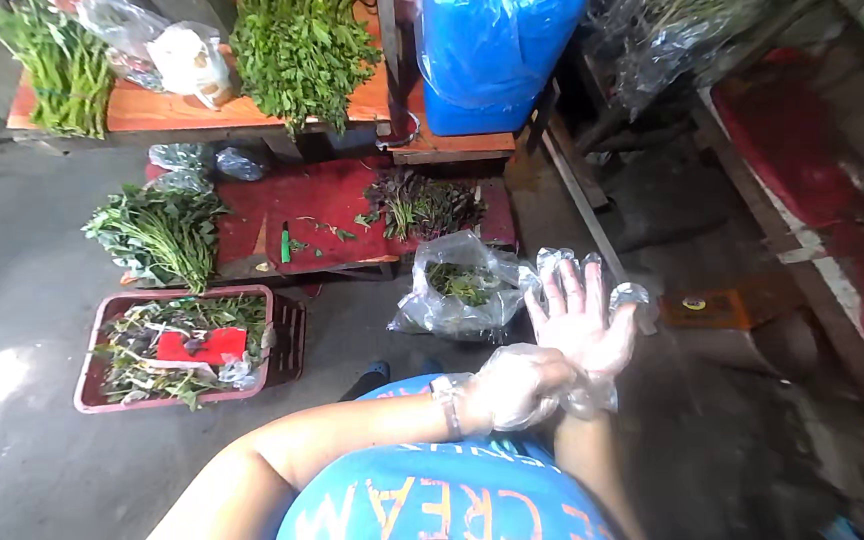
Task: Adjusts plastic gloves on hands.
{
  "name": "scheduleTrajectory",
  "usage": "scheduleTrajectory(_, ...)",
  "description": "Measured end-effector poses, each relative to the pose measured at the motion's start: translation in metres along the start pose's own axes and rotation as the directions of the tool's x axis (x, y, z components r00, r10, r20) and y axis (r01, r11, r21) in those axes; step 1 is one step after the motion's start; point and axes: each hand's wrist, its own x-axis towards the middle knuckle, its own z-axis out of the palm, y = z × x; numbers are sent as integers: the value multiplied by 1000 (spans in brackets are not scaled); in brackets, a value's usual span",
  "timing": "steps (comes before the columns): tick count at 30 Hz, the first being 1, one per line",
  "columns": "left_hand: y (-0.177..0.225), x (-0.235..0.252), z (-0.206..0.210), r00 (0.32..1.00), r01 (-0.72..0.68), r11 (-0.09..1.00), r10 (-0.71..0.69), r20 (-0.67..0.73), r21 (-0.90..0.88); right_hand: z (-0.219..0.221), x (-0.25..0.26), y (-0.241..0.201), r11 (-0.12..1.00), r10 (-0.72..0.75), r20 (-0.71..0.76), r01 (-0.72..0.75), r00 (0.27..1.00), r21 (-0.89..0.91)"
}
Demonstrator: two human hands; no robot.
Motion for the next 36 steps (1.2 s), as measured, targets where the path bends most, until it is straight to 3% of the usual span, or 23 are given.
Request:
scheduleTrajectory(4,5,-3,4,999,-31,995,34,32,-92,-8,-4,-2,993,82,245,-57,966,-107)
scheduleTrajectory(8,8,-5,8,1000,9,987,-4,30,-162,-9,-5,1,982,100,146,-73,984,-177)
scheduleTrajectory(13,14,-5,12,998,-54,970,59,15,-236,-3,-18,-2,948,301,206,-269,931,-170)
scheduleTrajectory(16,17,-3,7,991,-109,968,125,57,-225,-6,-18,-8,951,238,116,-207,964,-227)
scheduleTrajectory(18,20,-4,4,989,-138,973,145,25,-183,-3,-14,-12,948,247,11,-240,969,-208)
scheduleTrajectory(21,23,-3,1,992,101,995,-99,74,-24,-6,-14,-14,955,225,55,-209,973,-211)
scheduleTrajectory(23,23,-2,4,989,135,991,-135,66,7,-5,-18,-8,979,148,124,-128,981,-158)
scheduleTrajectory(25,26,-1,2,991,72,994,-62,117,-88,-2,-17,1,998,53,122,-50,991,-27)
scheduleTrajectory(29,24,2,7,981,104,928,-36,191,-359,5,-22,3,993,-9,72,0,997,122)
scheduleTrajectory(31,24,0,7,982,96,909,-20,188,-405,7,-31,-2,986,-45,133,23,990,164)
scheduleTrajectory(33,22,-8,8,989,73,935,-24,143,-347,1,-29,-7,973,-132,162,97,978,208)
scheduleTrajectory(36,14,-13,11,999,35,993,-32,26,-110,3,-16,-16,939,-244,62,220,968,266)
